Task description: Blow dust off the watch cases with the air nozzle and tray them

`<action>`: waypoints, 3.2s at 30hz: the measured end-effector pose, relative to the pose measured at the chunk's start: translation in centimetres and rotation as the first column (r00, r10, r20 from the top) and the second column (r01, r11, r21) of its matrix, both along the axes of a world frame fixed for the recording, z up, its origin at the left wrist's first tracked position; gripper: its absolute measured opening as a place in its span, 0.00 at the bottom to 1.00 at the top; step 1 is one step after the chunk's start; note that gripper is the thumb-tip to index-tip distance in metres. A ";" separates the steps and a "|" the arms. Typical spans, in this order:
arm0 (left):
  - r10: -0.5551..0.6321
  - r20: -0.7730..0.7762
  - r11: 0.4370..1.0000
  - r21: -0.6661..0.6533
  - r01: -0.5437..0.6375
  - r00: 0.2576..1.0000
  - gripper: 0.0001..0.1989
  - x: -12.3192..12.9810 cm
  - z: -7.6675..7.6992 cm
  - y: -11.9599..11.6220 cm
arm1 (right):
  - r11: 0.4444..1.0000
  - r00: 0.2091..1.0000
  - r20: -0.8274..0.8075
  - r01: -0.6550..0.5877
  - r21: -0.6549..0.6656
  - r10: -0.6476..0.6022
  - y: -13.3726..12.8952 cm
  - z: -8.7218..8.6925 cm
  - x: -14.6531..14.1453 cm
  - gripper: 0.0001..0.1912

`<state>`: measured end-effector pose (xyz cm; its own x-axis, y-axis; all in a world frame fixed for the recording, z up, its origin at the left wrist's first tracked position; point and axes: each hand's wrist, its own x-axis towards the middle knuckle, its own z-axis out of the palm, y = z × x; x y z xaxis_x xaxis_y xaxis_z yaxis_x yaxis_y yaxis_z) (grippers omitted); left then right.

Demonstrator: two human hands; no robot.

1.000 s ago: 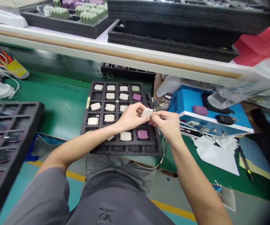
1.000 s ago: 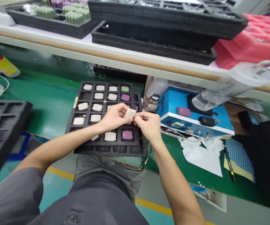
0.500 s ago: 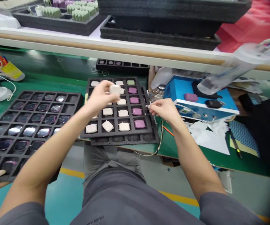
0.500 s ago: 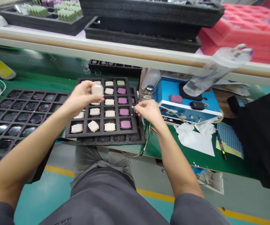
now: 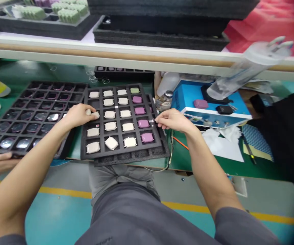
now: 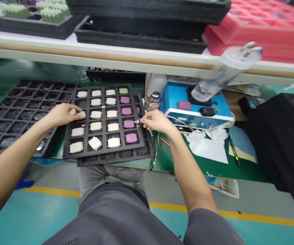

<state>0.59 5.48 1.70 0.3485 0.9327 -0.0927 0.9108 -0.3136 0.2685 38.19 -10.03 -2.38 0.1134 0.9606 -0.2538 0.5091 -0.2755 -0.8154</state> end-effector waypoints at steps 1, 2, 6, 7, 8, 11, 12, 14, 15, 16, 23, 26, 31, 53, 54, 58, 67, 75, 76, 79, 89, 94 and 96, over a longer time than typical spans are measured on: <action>0.001 -0.051 1.000 0.011 0.000 0.999 0.21 0.0 0.1 0.2 | 0.999 0.997 -0.073 0.031 0.023 -0.029 -0.3 -0.1 0.1 0.09; 0.004 -0.090 1.000 0.017 -0.002 0.996 0.21 0.0 0.2 0.4 | 0.995 0.986 -0.150 0.079 0.062 -0.069 -0.6 -0.2 0.1 0.11; 0.007 -0.098 1.000 0.021 -0.005 0.995 0.22 0.0 0.6 0.2 | 0.927 0.881 -0.438 0.301 0.226 -0.179 -1.4 -1.0 -0.8 0.23; 0.013 -0.083 1.000 0.002 -0.013 0.996 0.22 0.0 0.7 0.1 | 0.913 0.857 -0.483 0.328 0.242 -0.180 -1.4 -1.1 -1.2 0.25; 0.026 -0.071 0.999 -0.025 -0.028 0.997 0.22 0.0 0.8 -0.1 | 0.906 0.839 -0.516 0.340 0.253 -0.171 -1.4 -1.2 -1.7 0.26; 0.073 -0.020 0.991 -0.111 -0.075 0.997 0.16 -0.1 1.5 -0.5 | 0.890 0.802 -0.585 0.348 0.294 -0.120 -0.8 -1.0 -2.9 0.25; 0.089 0.023 0.990 -0.116 -0.086 0.996 0.14 0.0 1.8 -0.8 | 0.883 0.789 -0.606 0.352 0.312 -0.101 -0.5 -0.8 -3.3 0.24; 0.134 0.192 0.987 -0.113 -0.114 0.972 0.13 0.5 2.6 -1.6 | 0.871 0.764 -0.643 0.355 0.341 -0.060 0.1 -0.6 -4.0 0.23; 0.162 0.316 0.982 -0.141 -0.122 0.935 0.14 1.1 3.0 -2.0 | 0.866 0.755 -0.654 0.357 0.351 -0.046 0.4 -0.4 -4.4 0.22; 0.194 0.449 0.974 -0.198 -0.115 0.872 0.16 2.1 3.2 -2.6 | 0.861 0.752 -0.657 0.360 0.359 -0.041 0.6 -0.4 -4.7 0.22; 0.321 0.780 0.805 -0.523 0.280 0.537 0.23 12.7 1.8 -5.9 | 0.856 0.821 -0.568 0.333 0.396 -0.057 0.7 -0.8 -6.2 0.15; 0.270 0.771 0.780 -0.526 0.339 0.576 0.21 15.0 0.9 -6.1 | 0.852 0.856 -0.515 0.303 0.427 -0.047 0.7 -1.1 -5.9 0.11; 0.201 0.747 0.805 -0.494 0.327 0.633 0.19 15.7 0.5 -5.6 | 0.848 0.885 -0.463 0.280 0.451 -0.046 0.7 -1.0 -5.0 0.11; 0.135 0.742 0.933 -0.317 0.167 0.656 0.13 16.2 0.6 -7.4 | 0.869 0.859 -0.434 0.413 0.274 -0.271 0.3 -0.7 -3.5 0.08; 0.151 0.729 0.934 -0.327 0.146 0.667 0.13 15.9 0.5 -7.0 | 0.853 0.848 -0.438 0.442 0.276 -0.297 0.4 -0.7 -3.0 0.08; 0.144 0.579 0.938 -0.339 0.077 0.802 0.14 14.6 -0.4 -5.1 | 0.843 0.818 -0.481 0.474 0.253 -0.315 0.6 -0.6 -1.7 0.10; -0.023 0.593 0.999 -0.025 0.047 0.805 0.20 15.1 0.2 -5.2 | 0.903 0.831 -0.534 0.338 0.265 -0.154 0.2 -0.1 -3.4 0.11; 0.186 0.862 0.846 -0.384 0.370 0.471 0.14 18.0 -0.8 -7.1 | 0.904 0.856 -0.507 0.292 0.313 -0.101 0.2 -0.1 -4.3 0.11; 0.167 0.861 0.851 -0.372 0.371 0.481 0.15 18.0 -0.8 -7.2 | 0.902 0.857 -0.506 0.293 0.317 -0.100 0.2 -0.1 -4.2 0.11; 0.129 0.855 0.861 -0.348 0.371 0.503 0.16 18.0 -0.7 -7.3 | 0.899 0.859 -0.500 0.298 0.321 -0.107 0.2 -0.1 -4.2 0.09; -0.062 0.830 0.912 -0.178 0.368 0.554 0.15 18.0 -1.6 -7.9 | 0.920 0.839 -0.541 0.255 0.298 -0.058 0.2 0.5 -3.9 0.12; -0.060 0.828 0.907 -0.189 0.377 0.558 0.15 18.1 -1.8 -8.8 | 0.958 0.758 -0.652 0.216 0.191 -0.041 0.4 0.7 -3.6 0.19; -0.058 0.808 0.920 -0.184 0.345 0.586 0.14 18.2 -1.9 -9.5 | 0.965 0.745 -0.663 0.219 0.148 -0.068 0.4 0.6 -3.7 0.21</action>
<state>18.77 -3.99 -0.19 0.5938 0.8025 0.0577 0.2290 -0.2373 0.9440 34.45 -9.59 -1.81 0.1348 0.9836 -0.1197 -0.1947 -0.0922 -0.9765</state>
